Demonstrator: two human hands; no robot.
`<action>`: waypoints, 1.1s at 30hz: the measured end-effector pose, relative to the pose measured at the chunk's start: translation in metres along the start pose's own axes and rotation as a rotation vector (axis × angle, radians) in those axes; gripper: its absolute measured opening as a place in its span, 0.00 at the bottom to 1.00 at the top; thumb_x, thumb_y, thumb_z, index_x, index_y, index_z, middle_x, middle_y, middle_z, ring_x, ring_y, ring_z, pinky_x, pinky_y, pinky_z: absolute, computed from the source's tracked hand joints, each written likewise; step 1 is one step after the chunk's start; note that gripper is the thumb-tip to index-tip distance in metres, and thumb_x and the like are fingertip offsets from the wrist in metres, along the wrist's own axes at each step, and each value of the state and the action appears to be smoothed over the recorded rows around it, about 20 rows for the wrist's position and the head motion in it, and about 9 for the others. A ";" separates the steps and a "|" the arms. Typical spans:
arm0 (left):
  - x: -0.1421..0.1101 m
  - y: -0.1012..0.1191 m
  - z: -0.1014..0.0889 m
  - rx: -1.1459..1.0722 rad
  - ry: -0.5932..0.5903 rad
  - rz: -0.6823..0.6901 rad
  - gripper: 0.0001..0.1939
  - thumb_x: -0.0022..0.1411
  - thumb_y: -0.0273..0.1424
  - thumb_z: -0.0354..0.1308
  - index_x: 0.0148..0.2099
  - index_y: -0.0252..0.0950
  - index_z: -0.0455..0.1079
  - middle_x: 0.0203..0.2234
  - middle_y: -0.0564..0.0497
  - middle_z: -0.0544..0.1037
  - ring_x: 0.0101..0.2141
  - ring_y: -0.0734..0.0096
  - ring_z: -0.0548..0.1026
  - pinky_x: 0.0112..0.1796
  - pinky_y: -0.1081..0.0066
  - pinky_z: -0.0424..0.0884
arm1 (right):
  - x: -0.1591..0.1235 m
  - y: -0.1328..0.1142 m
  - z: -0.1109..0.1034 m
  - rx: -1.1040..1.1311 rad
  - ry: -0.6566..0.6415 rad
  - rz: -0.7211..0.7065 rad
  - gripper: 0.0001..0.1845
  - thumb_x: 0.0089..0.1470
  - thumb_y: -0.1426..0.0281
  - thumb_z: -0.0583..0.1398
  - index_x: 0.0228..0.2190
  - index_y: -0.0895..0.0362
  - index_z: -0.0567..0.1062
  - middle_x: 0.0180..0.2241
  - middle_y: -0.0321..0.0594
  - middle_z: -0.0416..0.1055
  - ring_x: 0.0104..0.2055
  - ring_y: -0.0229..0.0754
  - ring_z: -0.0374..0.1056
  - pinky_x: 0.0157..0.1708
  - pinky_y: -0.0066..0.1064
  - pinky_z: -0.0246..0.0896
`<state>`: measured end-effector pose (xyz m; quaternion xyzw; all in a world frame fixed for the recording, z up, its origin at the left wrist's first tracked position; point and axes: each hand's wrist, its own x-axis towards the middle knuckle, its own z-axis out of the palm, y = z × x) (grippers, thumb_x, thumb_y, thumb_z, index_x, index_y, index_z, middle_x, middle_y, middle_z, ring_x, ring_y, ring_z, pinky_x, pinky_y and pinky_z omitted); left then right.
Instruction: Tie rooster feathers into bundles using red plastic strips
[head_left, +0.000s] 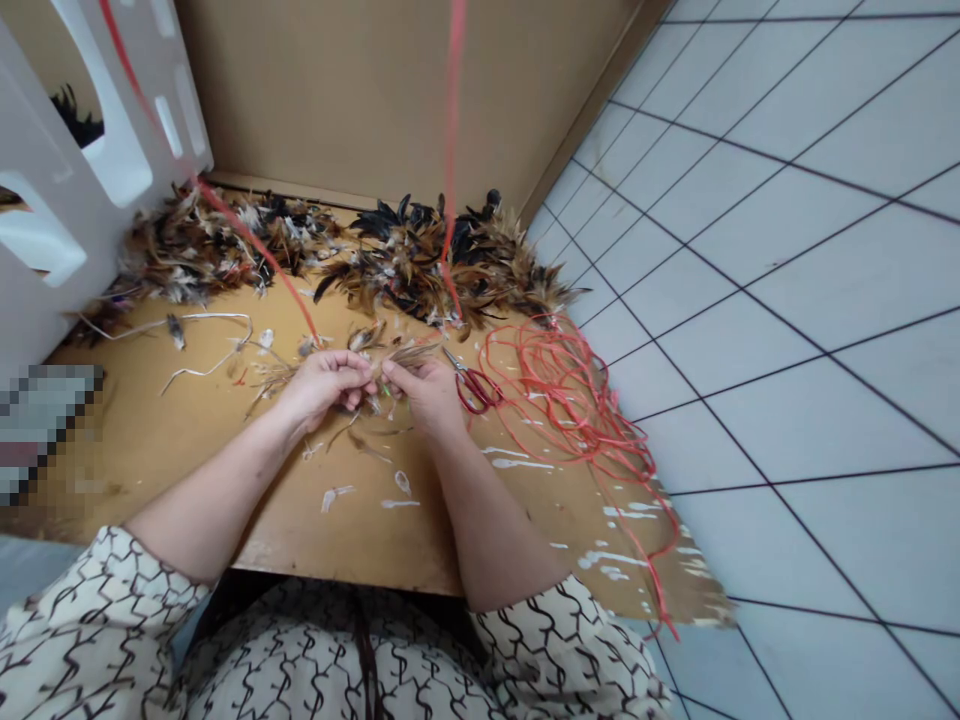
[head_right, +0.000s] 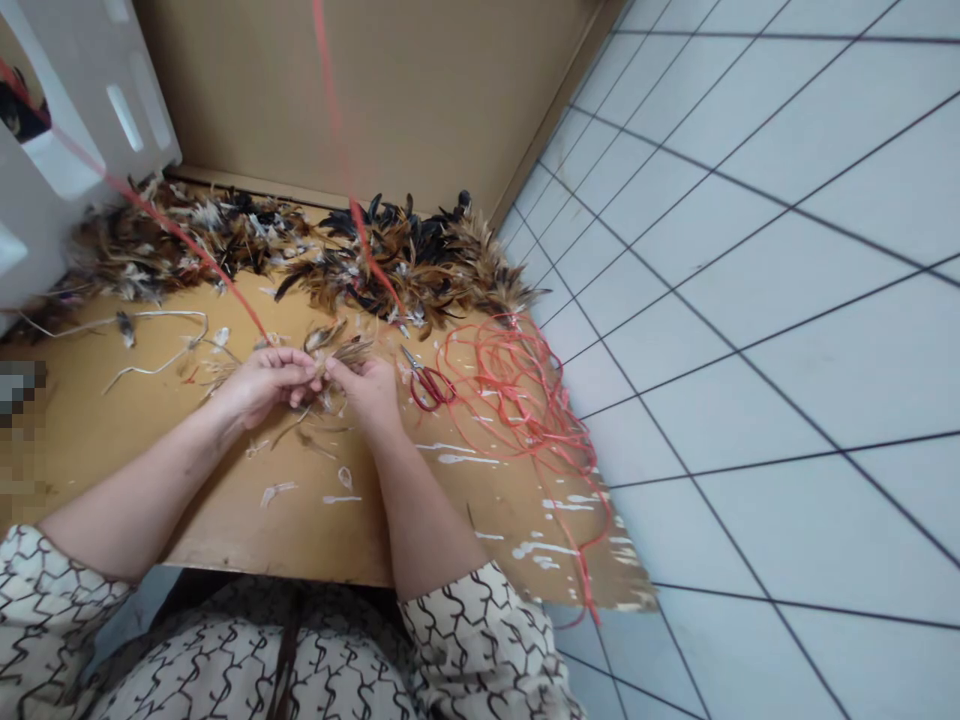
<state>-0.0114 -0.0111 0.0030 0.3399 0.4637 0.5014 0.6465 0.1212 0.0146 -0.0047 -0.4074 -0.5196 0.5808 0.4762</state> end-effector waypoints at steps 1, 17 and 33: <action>0.000 0.000 0.000 0.001 0.005 0.000 0.09 0.39 0.26 0.66 0.23 0.31 0.68 0.15 0.53 0.74 0.11 0.83 0.61 0.15 0.78 0.58 | 0.000 0.000 0.000 -0.007 0.004 -0.002 0.11 0.34 0.63 0.62 0.16 0.57 0.69 0.15 0.31 0.63 0.16 0.30 0.51 0.19 0.27 0.46; 0.000 0.000 0.000 0.059 -0.017 -0.039 0.07 0.40 0.23 0.66 0.22 0.30 0.69 0.14 0.54 0.72 0.12 0.84 0.63 0.16 0.80 0.59 | -0.001 -0.001 0.001 -0.037 -0.027 -0.001 0.13 0.34 0.61 0.63 0.14 0.57 0.69 0.14 0.31 0.62 0.17 0.30 0.51 0.20 0.27 0.48; 0.001 0.004 -0.001 -0.020 -0.021 -0.043 0.07 0.43 0.22 0.63 0.21 0.30 0.67 0.14 0.53 0.71 0.13 0.83 0.63 0.18 0.79 0.61 | 0.004 -0.005 -0.010 0.092 0.083 0.044 0.14 0.32 0.62 0.65 0.21 0.57 0.69 0.16 0.30 0.65 0.17 0.29 0.54 0.19 0.25 0.47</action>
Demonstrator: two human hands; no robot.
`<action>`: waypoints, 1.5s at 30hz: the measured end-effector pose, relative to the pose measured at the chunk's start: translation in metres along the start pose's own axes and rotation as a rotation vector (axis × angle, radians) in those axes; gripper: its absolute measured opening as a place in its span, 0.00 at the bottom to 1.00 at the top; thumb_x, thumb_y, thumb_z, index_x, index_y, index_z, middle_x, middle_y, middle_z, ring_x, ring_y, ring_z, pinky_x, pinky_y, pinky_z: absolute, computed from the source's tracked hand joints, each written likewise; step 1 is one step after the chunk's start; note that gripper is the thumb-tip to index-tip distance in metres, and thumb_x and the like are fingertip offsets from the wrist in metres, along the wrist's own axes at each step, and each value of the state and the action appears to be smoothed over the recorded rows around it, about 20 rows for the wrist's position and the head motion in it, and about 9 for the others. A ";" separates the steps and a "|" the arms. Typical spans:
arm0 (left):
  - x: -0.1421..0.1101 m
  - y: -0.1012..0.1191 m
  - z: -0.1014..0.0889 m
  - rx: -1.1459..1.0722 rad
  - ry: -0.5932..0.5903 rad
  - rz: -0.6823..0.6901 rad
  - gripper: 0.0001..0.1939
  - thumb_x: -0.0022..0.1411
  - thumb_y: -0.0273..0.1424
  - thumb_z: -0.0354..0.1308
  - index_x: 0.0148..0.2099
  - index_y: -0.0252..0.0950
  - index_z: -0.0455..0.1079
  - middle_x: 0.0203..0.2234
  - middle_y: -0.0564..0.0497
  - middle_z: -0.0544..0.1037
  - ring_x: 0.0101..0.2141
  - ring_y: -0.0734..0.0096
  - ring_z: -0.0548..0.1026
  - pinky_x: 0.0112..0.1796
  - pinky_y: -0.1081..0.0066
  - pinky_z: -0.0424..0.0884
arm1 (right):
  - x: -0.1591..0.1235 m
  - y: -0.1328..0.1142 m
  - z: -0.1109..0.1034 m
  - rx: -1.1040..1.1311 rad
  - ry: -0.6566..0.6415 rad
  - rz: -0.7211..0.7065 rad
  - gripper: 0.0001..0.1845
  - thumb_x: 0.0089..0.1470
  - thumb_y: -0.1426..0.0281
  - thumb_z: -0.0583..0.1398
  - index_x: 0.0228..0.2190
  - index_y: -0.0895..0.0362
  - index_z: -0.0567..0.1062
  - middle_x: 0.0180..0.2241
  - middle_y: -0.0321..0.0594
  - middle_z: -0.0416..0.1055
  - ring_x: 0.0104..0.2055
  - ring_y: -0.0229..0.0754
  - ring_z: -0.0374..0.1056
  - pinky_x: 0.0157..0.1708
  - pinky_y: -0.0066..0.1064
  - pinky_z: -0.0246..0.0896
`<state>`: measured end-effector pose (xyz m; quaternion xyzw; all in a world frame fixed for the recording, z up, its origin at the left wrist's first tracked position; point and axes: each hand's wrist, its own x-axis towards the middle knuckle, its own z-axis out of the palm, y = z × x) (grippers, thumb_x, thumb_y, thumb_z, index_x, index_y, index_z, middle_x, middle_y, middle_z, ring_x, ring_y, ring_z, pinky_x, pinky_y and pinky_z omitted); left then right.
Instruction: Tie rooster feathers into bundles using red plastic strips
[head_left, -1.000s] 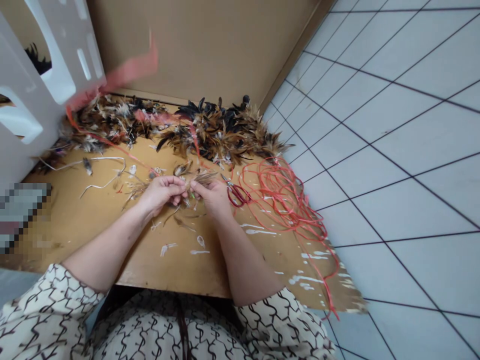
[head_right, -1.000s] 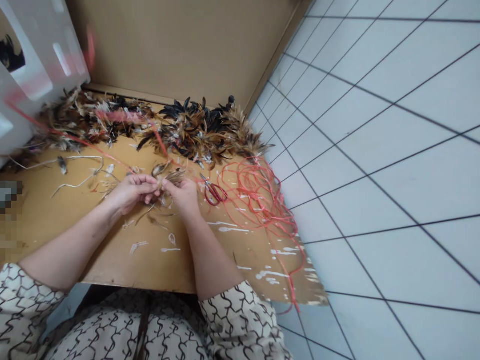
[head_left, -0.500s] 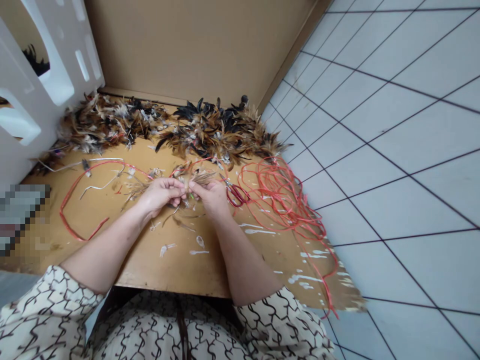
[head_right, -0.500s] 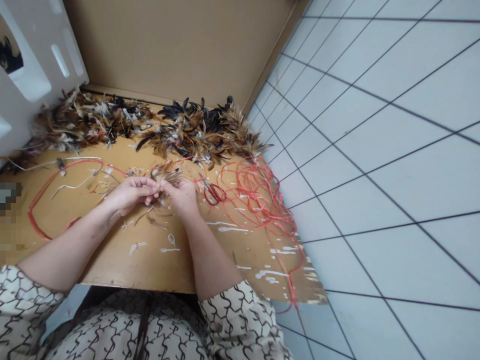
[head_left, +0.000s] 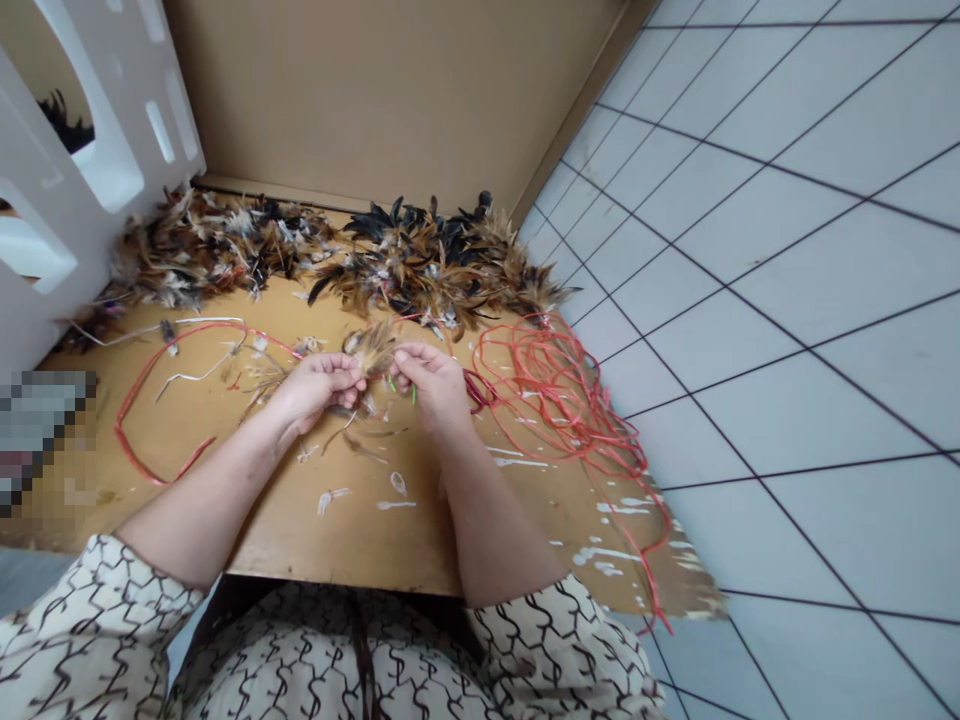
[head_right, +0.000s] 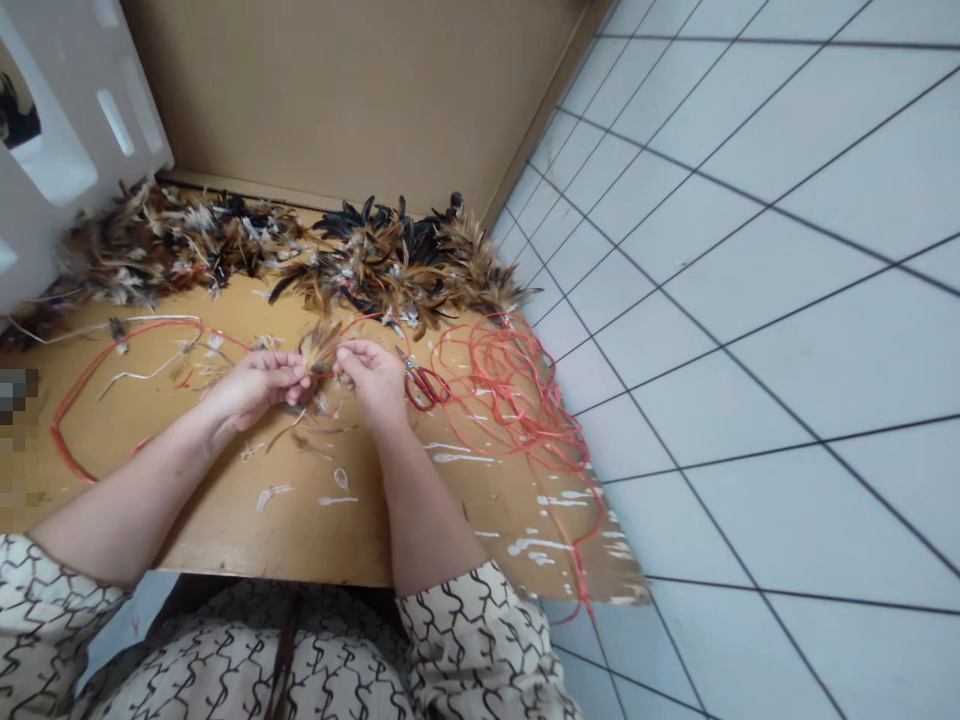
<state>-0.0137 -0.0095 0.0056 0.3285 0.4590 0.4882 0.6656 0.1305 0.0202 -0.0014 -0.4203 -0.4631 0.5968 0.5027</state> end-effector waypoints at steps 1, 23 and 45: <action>0.000 0.001 0.000 -0.015 0.016 0.010 0.07 0.44 0.22 0.63 0.20 0.30 0.67 0.14 0.53 0.71 0.13 0.83 0.63 0.18 0.79 0.61 | 0.001 -0.001 -0.002 0.006 0.007 -0.004 0.14 0.33 0.62 0.65 0.22 0.57 0.70 0.16 0.30 0.66 0.17 0.29 0.54 0.19 0.25 0.47; 0.000 0.002 0.001 -0.122 0.155 0.101 0.07 0.42 0.20 0.63 0.23 0.31 0.67 0.20 0.50 0.77 0.20 0.77 0.73 0.24 0.78 0.68 | -0.002 -0.013 -0.014 -0.043 -0.140 0.010 0.09 0.35 0.70 0.60 0.25 0.58 0.73 0.19 0.32 0.71 0.17 0.28 0.56 0.18 0.24 0.48; -0.004 -0.004 0.007 0.087 0.060 0.122 0.07 0.44 0.23 0.63 0.23 0.32 0.66 0.15 0.55 0.72 0.16 0.81 0.67 0.21 0.79 0.63 | -0.004 -0.006 -0.006 -0.151 -0.188 -0.098 0.07 0.37 0.74 0.56 0.25 0.56 0.69 0.22 0.32 0.71 0.21 0.31 0.61 0.24 0.26 0.58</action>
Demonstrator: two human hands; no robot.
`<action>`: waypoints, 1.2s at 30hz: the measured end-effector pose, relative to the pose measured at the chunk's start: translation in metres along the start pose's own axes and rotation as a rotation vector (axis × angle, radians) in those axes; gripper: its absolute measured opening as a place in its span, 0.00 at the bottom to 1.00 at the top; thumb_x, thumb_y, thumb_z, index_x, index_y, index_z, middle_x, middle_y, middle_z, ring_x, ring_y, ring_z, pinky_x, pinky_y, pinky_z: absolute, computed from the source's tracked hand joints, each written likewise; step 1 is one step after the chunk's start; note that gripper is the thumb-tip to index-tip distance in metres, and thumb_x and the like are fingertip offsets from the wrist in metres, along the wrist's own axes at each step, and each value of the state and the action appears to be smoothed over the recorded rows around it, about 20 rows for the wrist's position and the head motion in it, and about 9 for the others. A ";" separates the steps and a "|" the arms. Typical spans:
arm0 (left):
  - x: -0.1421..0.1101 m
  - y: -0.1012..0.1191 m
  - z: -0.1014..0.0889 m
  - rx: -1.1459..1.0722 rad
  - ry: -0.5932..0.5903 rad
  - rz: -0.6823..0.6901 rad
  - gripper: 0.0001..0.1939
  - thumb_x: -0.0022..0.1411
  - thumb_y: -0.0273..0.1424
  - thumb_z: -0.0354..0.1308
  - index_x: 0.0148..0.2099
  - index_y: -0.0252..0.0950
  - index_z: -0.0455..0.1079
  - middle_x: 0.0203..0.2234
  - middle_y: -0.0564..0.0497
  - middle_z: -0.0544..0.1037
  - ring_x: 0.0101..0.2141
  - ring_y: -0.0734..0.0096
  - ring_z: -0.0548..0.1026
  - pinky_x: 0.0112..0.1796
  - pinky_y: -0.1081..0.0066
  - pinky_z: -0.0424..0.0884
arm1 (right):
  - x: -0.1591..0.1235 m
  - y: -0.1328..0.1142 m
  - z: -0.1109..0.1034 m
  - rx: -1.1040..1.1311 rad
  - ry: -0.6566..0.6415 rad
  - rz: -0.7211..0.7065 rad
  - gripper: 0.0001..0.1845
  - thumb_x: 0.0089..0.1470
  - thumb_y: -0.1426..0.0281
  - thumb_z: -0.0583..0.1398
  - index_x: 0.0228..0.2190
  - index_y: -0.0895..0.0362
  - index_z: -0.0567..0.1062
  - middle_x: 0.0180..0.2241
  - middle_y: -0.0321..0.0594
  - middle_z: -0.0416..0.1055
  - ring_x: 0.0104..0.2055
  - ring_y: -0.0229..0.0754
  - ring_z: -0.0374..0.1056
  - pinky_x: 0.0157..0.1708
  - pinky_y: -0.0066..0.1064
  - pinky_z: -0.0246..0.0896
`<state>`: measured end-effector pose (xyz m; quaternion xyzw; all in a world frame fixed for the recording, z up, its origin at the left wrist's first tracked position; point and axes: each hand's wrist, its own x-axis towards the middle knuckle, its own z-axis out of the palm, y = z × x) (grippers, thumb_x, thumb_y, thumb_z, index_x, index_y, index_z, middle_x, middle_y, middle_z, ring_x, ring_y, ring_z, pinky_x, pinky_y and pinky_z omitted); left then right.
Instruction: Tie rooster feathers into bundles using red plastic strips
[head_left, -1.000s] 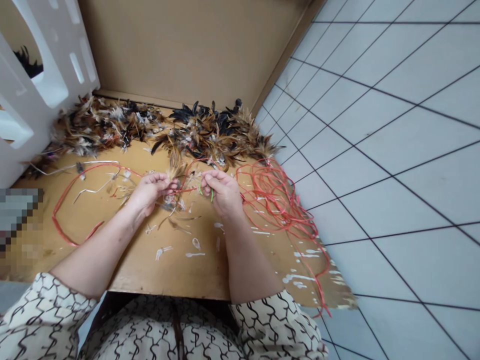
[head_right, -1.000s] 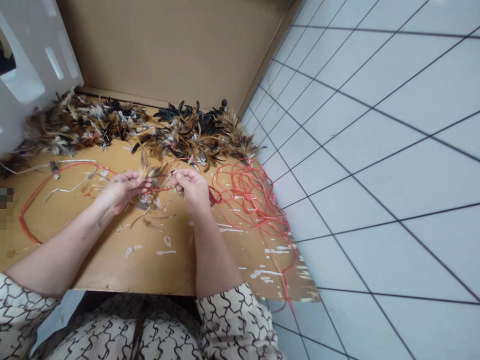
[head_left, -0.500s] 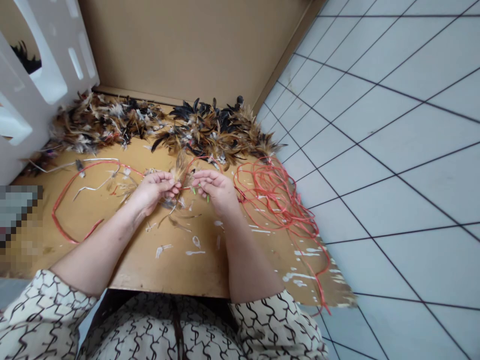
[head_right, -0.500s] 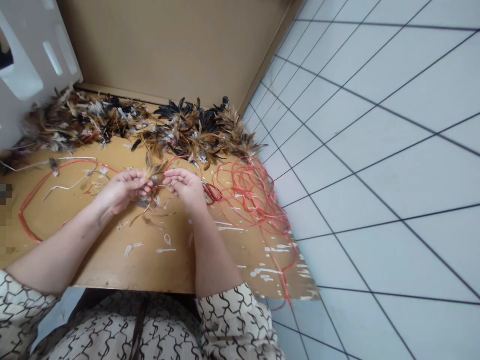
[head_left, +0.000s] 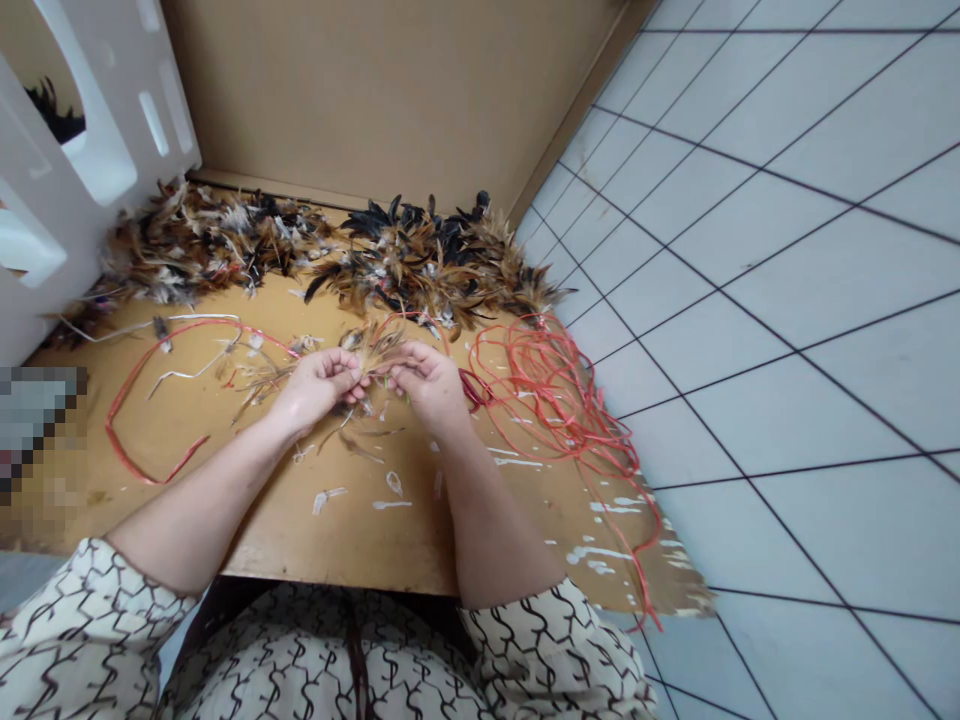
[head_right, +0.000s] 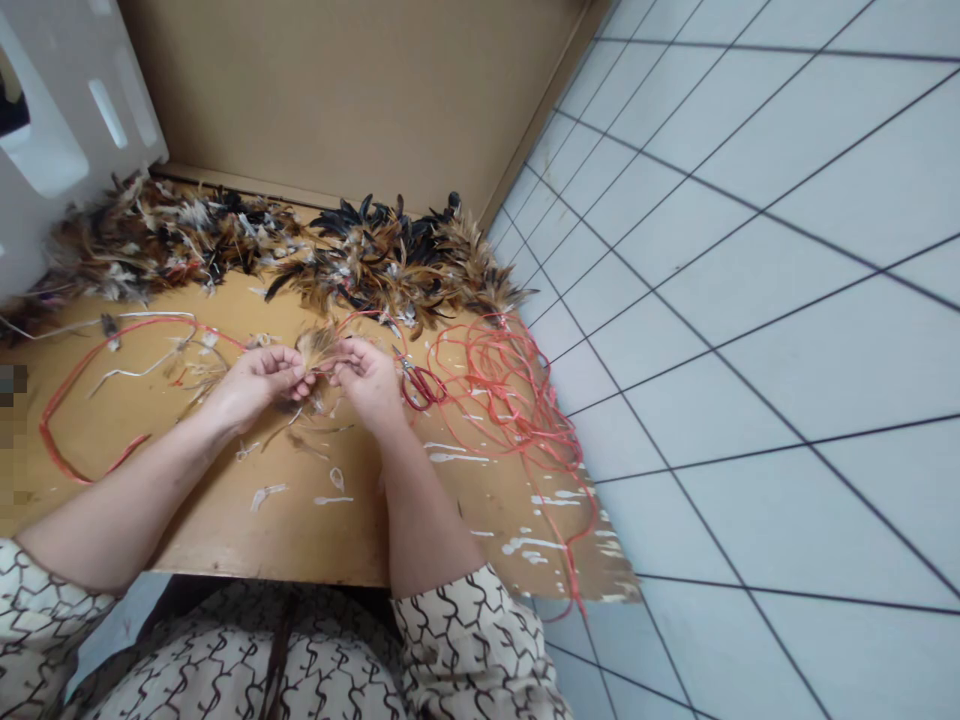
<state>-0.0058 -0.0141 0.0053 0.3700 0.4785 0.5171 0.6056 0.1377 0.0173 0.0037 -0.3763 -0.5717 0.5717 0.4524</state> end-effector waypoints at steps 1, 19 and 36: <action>0.000 0.000 0.000 -0.001 0.001 0.003 0.07 0.44 0.23 0.63 0.23 0.32 0.65 0.15 0.55 0.72 0.16 0.81 0.67 0.21 0.79 0.63 | 0.000 0.000 0.000 -0.005 -0.003 0.001 0.06 0.37 0.74 0.56 0.24 0.56 0.69 0.22 0.32 0.71 0.21 0.31 0.61 0.24 0.26 0.58; 0.004 0.007 -0.006 -0.245 0.089 -0.029 0.09 0.39 0.20 0.63 0.23 0.31 0.65 0.14 0.54 0.73 0.15 0.80 0.69 0.20 0.79 0.66 | 0.001 0.003 0.001 -0.002 0.107 0.058 0.07 0.35 0.70 0.62 0.23 0.57 0.71 0.18 0.30 0.67 0.21 0.30 0.60 0.25 0.27 0.59; 0.000 0.005 -0.002 -0.159 -0.023 -0.078 0.08 0.40 0.20 0.65 0.23 0.30 0.67 0.14 0.53 0.73 0.15 0.79 0.70 0.20 0.78 0.67 | 0.001 0.011 0.014 -0.035 -0.002 0.048 0.11 0.36 0.64 0.66 0.17 0.57 0.71 0.19 0.35 0.71 0.24 0.35 0.66 0.30 0.30 0.63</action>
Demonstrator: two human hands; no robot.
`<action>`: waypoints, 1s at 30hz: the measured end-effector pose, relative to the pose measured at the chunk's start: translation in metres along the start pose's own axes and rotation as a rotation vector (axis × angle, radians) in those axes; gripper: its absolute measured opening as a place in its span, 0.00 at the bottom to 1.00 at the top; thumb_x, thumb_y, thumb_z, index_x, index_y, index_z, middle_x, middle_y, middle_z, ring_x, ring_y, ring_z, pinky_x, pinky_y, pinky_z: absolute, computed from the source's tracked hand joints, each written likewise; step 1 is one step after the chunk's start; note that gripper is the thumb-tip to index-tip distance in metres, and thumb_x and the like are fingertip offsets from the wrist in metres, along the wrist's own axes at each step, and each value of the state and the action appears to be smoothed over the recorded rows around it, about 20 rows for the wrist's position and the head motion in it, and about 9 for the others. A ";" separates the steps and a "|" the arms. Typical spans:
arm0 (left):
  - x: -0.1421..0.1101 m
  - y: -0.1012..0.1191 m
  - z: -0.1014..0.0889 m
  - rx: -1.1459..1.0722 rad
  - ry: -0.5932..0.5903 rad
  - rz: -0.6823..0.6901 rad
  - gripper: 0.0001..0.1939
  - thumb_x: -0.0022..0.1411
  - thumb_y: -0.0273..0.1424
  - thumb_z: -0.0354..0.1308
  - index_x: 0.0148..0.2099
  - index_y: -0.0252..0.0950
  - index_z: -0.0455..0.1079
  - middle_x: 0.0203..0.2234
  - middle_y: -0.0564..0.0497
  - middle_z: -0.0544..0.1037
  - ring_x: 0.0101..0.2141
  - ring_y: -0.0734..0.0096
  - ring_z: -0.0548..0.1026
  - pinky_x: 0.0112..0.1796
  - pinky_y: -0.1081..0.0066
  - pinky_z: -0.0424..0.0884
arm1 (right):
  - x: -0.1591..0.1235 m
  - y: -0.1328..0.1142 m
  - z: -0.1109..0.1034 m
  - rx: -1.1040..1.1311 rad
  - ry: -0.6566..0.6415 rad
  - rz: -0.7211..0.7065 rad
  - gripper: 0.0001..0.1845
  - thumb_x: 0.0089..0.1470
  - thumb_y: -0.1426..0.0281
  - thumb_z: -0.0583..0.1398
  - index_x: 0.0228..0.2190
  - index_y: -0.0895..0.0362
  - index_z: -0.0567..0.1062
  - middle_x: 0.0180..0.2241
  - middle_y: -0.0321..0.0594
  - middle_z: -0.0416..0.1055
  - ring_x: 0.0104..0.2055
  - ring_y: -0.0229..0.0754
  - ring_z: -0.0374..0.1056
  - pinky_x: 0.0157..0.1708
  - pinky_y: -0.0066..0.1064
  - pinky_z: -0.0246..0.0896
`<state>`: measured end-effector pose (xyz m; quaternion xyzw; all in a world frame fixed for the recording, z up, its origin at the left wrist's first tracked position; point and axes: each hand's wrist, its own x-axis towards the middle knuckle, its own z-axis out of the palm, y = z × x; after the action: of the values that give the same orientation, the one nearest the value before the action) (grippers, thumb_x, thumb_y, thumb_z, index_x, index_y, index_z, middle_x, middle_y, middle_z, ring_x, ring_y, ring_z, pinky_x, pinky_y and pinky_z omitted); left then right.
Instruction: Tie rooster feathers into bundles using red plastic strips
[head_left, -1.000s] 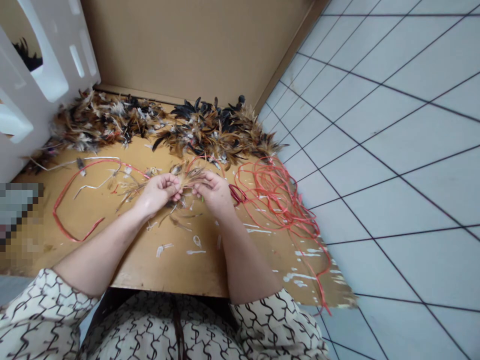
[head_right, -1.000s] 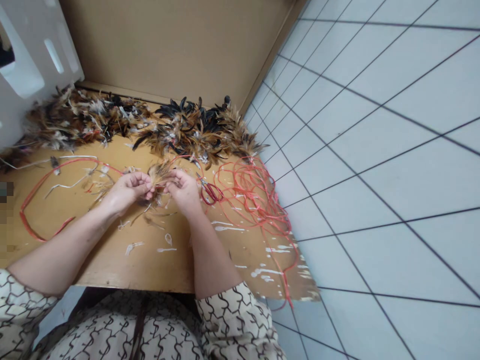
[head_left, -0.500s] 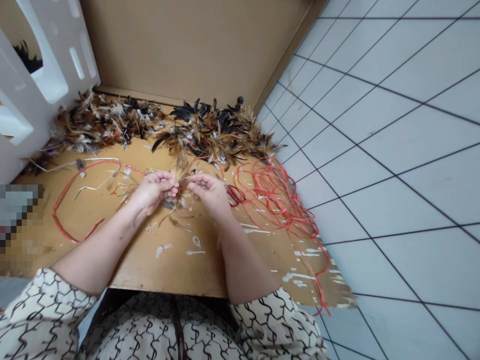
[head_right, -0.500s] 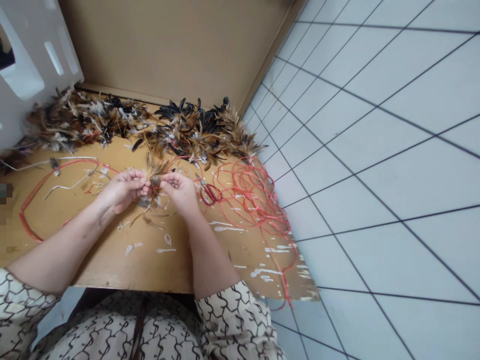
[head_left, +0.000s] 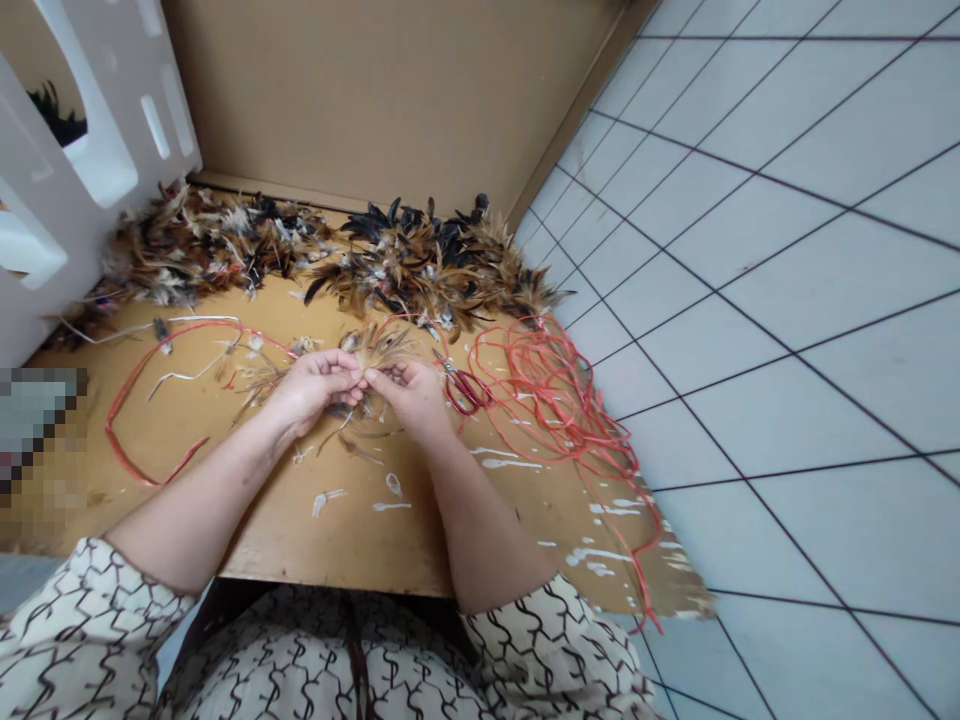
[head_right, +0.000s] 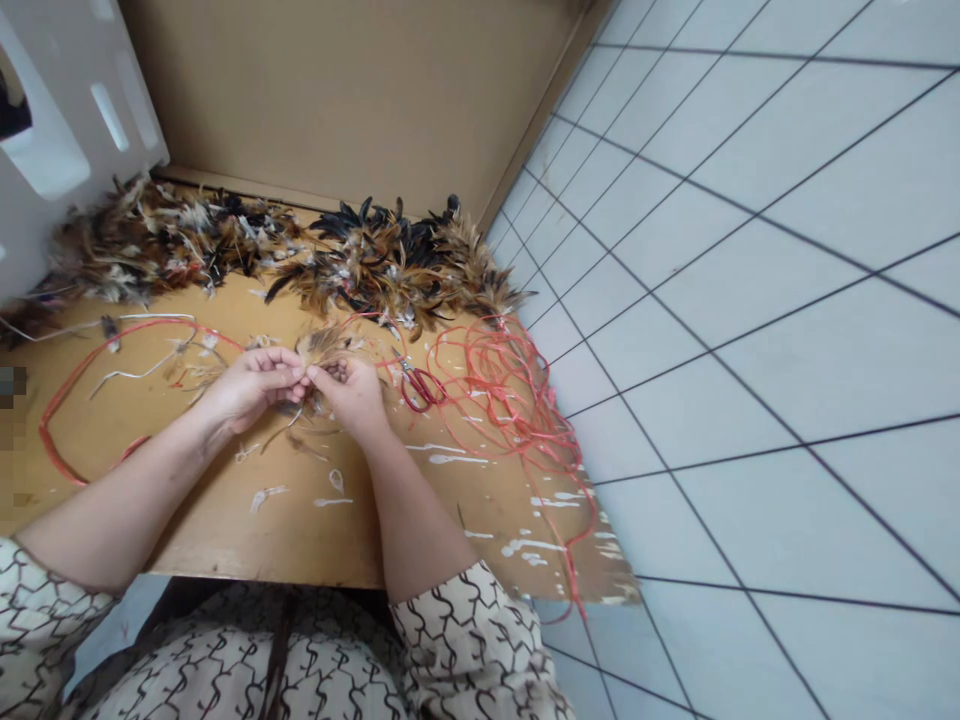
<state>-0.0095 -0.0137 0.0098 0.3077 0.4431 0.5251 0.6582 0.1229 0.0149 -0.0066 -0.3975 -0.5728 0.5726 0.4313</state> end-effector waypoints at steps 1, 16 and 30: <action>0.000 0.000 0.000 0.003 0.001 -0.005 0.08 0.39 0.20 0.65 0.23 0.30 0.67 0.14 0.52 0.73 0.15 0.79 0.70 0.20 0.78 0.67 | 0.000 -0.001 0.000 0.000 0.003 0.000 0.11 0.36 0.64 0.65 0.17 0.57 0.71 0.19 0.35 0.71 0.23 0.35 0.66 0.29 0.30 0.63; 0.000 0.002 -0.004 0.083 -0.098 -0.074 0.08 0.38 0.21 0.66 0.22 0.29 0.69 0.14 0.52 0.73 0.15 0.80 0.68 0.20 0.78 0.65 | -0.002 -0.004 0.000 0.125 -0.030 0.038 0.14 0.31 0.64 0.67 0.18 0.56 0.68 0.16 0.28 0.65 0.18 0.30 0.58 0.21 0.25 0.54; -0.001 0.003 -0.006 0.034 -0.161 -0.031 0.13 0.35 0.28 0.70 0.27 0.30 0.73 0.19 0.50 0.77 0.18 0.79 0.72 0.23 0.77 0.69 | -0.002 -0.005 -0.003 0.370 -0.106 0.156 0.16 0.30 0.62 0.69 0.17 0.59 0.70 0.16 0.32 0.67 0.19 0.29 0.58 0.19 0.24 0.52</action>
<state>-0.0161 -0.0140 0.0100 0.3531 0.4023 0.4811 0.6943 0.1263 0.0139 -0.0020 -0.3239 -0.4473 0.7199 0.4203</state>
